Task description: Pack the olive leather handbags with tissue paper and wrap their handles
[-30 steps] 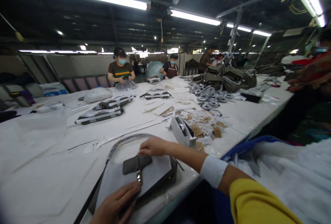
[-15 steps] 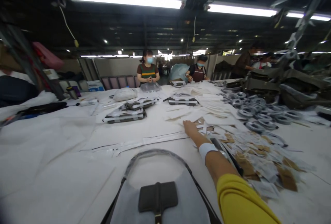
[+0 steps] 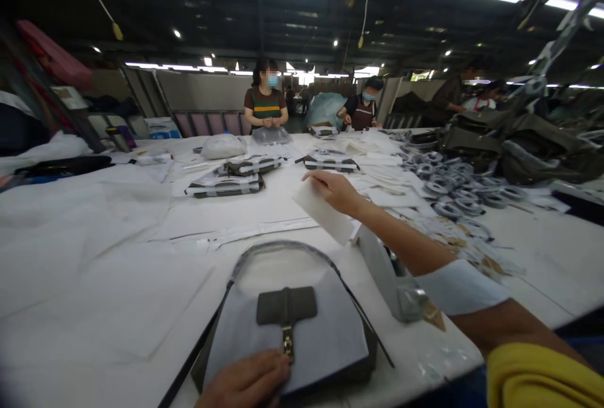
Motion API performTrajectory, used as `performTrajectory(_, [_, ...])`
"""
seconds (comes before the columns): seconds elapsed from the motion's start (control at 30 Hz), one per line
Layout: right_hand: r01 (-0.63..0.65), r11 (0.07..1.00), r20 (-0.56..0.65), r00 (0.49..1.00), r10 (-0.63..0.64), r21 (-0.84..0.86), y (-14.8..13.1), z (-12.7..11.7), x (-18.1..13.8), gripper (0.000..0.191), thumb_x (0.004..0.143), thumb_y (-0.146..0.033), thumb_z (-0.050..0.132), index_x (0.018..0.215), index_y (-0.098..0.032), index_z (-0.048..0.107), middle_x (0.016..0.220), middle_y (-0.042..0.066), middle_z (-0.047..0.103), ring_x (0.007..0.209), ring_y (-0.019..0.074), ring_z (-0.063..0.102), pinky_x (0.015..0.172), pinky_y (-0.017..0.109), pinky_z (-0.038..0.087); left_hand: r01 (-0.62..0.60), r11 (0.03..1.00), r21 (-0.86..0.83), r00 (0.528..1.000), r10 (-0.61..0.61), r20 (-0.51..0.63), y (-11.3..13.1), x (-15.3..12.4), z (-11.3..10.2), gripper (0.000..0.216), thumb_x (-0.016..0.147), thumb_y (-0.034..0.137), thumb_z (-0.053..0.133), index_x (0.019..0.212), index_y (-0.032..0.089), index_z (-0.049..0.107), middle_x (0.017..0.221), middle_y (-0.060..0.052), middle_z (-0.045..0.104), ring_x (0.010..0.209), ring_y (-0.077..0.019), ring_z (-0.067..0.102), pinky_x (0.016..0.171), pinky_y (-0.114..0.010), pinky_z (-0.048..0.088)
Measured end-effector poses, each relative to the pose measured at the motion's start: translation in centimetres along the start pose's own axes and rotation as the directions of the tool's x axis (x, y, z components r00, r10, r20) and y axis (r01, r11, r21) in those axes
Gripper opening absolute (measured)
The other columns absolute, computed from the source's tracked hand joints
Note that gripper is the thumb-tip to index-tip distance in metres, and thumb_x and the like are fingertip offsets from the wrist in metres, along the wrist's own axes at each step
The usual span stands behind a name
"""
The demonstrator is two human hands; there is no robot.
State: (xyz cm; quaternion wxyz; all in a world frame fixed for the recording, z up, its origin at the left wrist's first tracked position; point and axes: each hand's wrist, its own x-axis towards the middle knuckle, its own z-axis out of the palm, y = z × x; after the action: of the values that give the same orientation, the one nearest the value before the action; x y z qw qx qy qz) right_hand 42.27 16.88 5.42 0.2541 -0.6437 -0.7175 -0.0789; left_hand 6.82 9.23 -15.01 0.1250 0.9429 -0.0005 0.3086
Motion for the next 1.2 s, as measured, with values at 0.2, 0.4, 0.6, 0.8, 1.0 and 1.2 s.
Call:
performTrajectory(0.2, [0.084,0.918,0.340,0.913,-0.228,0.388,-9.1,3.2,-6.2,0.039,0.097,-0.032,0.049,0.134,-0.024,0.058,0.113,0.003,0.072,0.096,0.0173,0.067,0.087,0.028,0.050,0.140,0.981,-0.135,0.987,-0.127,0.100,1.5,0.8,-2.3,0.045,0.090,0.017,0.053,0.135,0.019,0.053,0.133,-0.010,0.062,0.124,-0.0214,0.059,0.106,-0.035,0.051])
performTrajectory(0.4, [0.115,0.982,0.510,0.842,-0.175,0.147,-7.4,5.4,-14.0,0.065,0.089,-0.047,0.063,0.147,-0.026,0.044,0.149,0.011,0.049,0.133,0.0295,0.049,0.110,0.045,0.038,0.144,0.976,-0.163,0.986,-0.127,0.111,1.7,0.8,-2.3,0.040,0.092,0.019,0.053,0.132,0.018,0.055,0.132,-0.010,0.062,0.124,-0.0208,0.058,0.106,-0.035,0.050])
performTrajectory(0.6, [0.141,0.989,0.561,0.817,-0.135,0.033,-4.7,4.4,-17.6,0.051,0.095,-0.041,0.057,0.144,-0.031,0.049,0.150,0.012,0.046,0.133,0.0313,0.050,0.109,0.050,0.038,0.114,0.986,-0.122,0.989,-0.101,0.104,1.7,0.8,-2.3,0.037,0.093,0.020,0.053,0.130,0.019,0.057,0.132,-0.010,0.063,0.123,-0.0205,0.058,0.105,-0.035,0.050])
performTrajectory(0.8, [0.228,0.970,0.347,0.906,-0.244,0.088,-9.8,3.2,-17.5,0.045,0.096,-0.042,0.054,0.140,-0.031,0.054,0.145,0.013,0.051,0.131,0.0294,0.050,0.108,0.049,0.040,0.098,0.995,0.007,0.990,-0.098,0.097,2.4,0.1,-2.0,0.040,0.096,0.020,0.050,0.136,0.022,0.052,0.135,-0.006,0.062,0.126,-0.0202,0.056,0.113,-0.043,0.042])
performTrajectory(1.0, [0.309,0.950,0.347,0.886,-0.307,0.050,-12.1,5.3,-20.2,0.043,0.093,-0.031,0.061,0.136,-0.036,0.057,0.144,0.013,0.049,0.130,0.0292,0.047,0.108,0.051,0.037,0.215,0.974,0.073,0.971,-0.221,0.096,3.0,-1.0,-1.2,0.042,0.097,0.025,0.050,0.139,0.027,0.050,0.133,-0.002,0.063,0.114,-0.0187,0.065,0.092,-0.033,0.058])
performTrajectory(1.2, [0.254,0.967,0.341,0.910,-0.237,-0.008,-11.1,7.3,-22.4,0.044,0.097,-0.033,0.054,0.141,-0.037,0.051,0.145,0.011,0.048,0.131,0.0282,0.045,0.109,0.052,0.035,0.206,0.975,0.082,0.972,-0.214,0.102,2.9,-0.9,-1.1,0.040,0.097,0.026,0.050,0.136,0.027,0.052,0.130,-0.002,0.065,0.109,-0.0206,0.067,0.088,-0.036,0.059])
